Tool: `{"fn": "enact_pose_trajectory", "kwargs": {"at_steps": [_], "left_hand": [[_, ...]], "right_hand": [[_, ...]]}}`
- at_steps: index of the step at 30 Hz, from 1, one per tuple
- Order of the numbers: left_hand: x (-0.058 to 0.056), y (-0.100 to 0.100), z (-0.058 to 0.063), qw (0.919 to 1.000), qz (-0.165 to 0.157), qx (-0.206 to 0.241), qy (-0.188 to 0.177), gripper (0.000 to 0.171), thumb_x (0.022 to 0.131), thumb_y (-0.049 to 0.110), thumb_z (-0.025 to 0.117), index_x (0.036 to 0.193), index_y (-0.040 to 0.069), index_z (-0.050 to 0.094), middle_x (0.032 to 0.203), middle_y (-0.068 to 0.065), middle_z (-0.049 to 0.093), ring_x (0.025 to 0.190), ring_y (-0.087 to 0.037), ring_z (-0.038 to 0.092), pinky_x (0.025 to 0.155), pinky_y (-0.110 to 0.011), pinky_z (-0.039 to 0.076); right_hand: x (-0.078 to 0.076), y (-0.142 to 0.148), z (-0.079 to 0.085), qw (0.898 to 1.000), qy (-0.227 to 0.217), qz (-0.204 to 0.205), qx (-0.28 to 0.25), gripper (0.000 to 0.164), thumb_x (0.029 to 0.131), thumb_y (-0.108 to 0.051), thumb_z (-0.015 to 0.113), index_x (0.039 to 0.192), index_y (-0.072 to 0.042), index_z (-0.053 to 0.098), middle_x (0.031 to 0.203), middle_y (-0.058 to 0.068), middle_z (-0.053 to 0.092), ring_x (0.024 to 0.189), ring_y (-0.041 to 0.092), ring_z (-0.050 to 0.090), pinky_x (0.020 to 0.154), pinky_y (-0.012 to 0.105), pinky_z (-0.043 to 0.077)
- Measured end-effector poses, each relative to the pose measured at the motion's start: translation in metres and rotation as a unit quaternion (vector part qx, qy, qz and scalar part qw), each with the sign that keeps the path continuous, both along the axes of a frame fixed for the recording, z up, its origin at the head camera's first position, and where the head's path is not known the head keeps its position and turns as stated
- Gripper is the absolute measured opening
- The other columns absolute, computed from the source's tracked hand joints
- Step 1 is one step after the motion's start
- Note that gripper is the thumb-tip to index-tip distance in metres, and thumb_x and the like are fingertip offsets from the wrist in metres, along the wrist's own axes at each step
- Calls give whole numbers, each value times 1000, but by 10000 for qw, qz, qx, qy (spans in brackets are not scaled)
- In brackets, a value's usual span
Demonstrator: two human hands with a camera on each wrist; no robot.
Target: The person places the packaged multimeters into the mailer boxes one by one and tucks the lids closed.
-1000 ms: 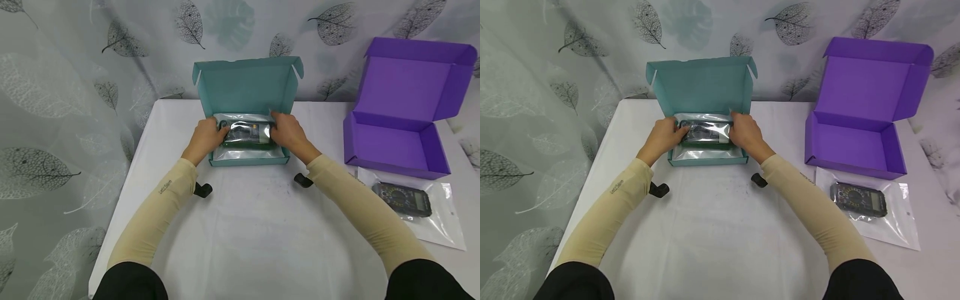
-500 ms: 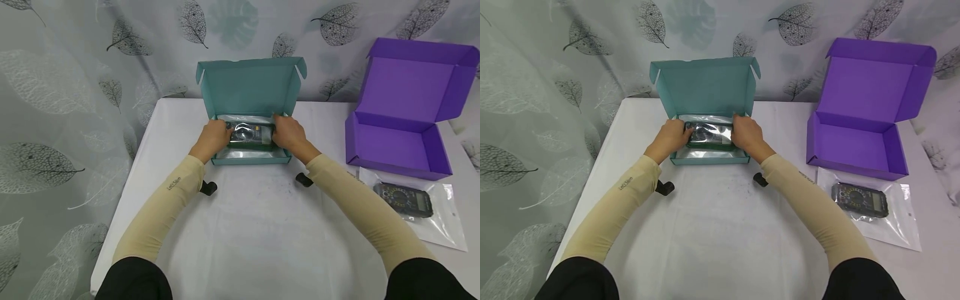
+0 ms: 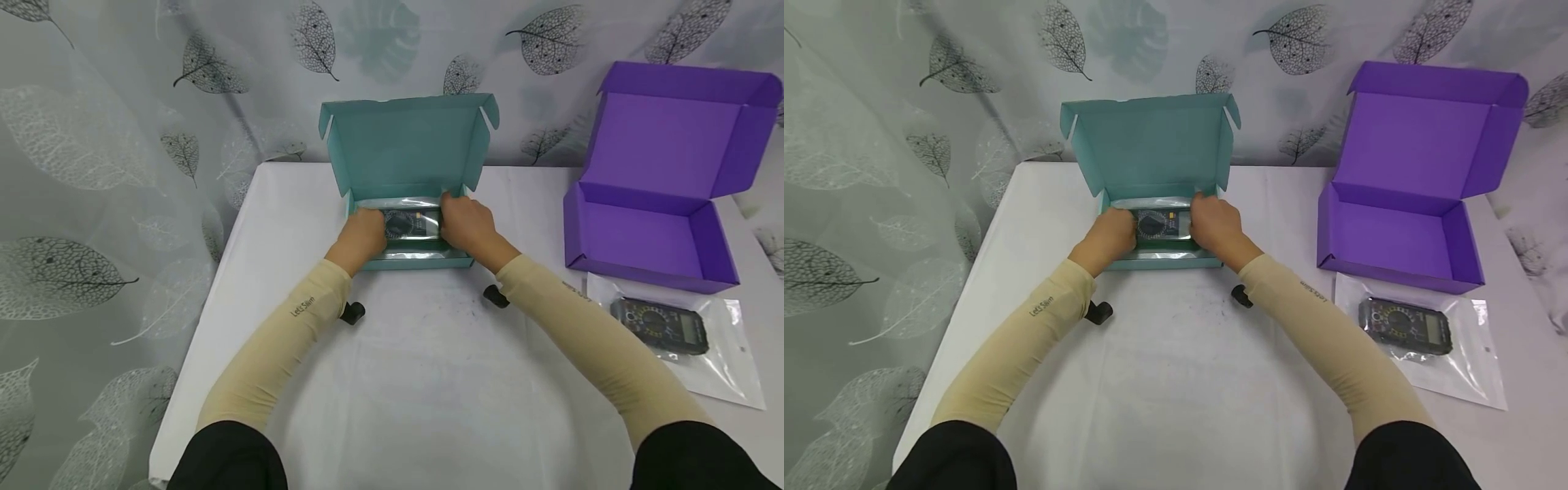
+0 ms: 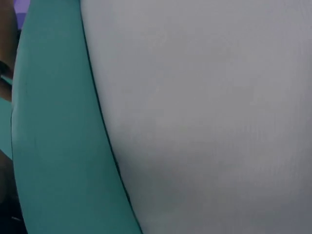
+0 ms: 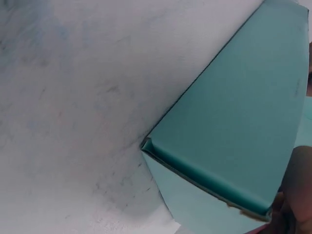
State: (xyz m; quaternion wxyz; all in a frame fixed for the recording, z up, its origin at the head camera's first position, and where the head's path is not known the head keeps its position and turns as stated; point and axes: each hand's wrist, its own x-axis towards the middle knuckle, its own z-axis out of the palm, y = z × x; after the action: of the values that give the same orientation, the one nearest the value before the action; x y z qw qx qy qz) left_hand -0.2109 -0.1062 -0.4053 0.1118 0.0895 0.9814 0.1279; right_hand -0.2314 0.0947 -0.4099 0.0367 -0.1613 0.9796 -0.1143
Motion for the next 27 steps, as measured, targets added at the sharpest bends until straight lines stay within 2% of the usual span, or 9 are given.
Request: {"fn": "enact_pose_trajectory", "kwargs": {"at_steps": [5, 8, 11, 18, 22, 27], "left_hand": [[6, 0, 0, 9998, 48, -193, 93, 12, 84, 5, 62, 91, -5, 64, 84, -17, 65, 65, -20, 61, 54, -34, 50], [8, -2, 0, 9998, 48, -162, 53, 12, 83, 5, 62, 91, -5, 64, 85, -17, 64, 67, -20, 60, 56, -34, 51], [10, -3, 0, 9999, -57, -131, 0, 13, 82, 4, 63, 90, -6, 64, 84, -17, 63, 68, -21, 60, 59, -35, 51], [14, -4, -2, 9986, -410, -231, 237, 11, 80, 4, 62, 85, -6, 63, 78, -14, 61, 65, -19, 58, 60, -33, 50], [17, -4, -4, 9977, -475, -309, 360, 12, 79, 5, 62, 84, -7, 62, 78, -14, 59, 67, -20, 57, 63, -34, 50], [24, -1, -3, 9980, -536, -229, 236, 11, 81, 4, 59, 85, -6, 60, 79, -13, 57, 68, -19, 57, 63, -33, 50]], "right_hand": [[2, -2, -2, 9993, -47, 214, 307, 51, 85, -13, 56, 131, 7, 45, 88, 20, 63, 67, 27, 61, 46, 40, 46], [2, -1, -3, 9985, -17, 300, 457, 55, 88, -14, 52, 137, 7, 38, 88, 20, 63, 66, 26, 60, 44, 38, 46], [3, 1, -4, 9980, 48, 348, 527, 55, 89, -14, 51, 138, 7, 37, 86, 20, 63, 63, 25, 59, 43, 37, 45], [7, 5, -5, 9974, 135, 440, 546, 54, 90, -14, 49, 138, 8, 36, 85, 19, 62, 60, 23, 57, 43, 37, 45], [11, 7, -7, 9975, 208, 472, 492, 53, 91, -14, 47, 137, 9, 37, 79, 18, 61, 56, 23, 56, 42, 36, 44], [19, 14, -6, 9968, 269, 521, 541, 52, 91, -14, 47, 137, 9, 37, 72, 15, 59, 51, 21, 54, 40, 36, 42]]}}
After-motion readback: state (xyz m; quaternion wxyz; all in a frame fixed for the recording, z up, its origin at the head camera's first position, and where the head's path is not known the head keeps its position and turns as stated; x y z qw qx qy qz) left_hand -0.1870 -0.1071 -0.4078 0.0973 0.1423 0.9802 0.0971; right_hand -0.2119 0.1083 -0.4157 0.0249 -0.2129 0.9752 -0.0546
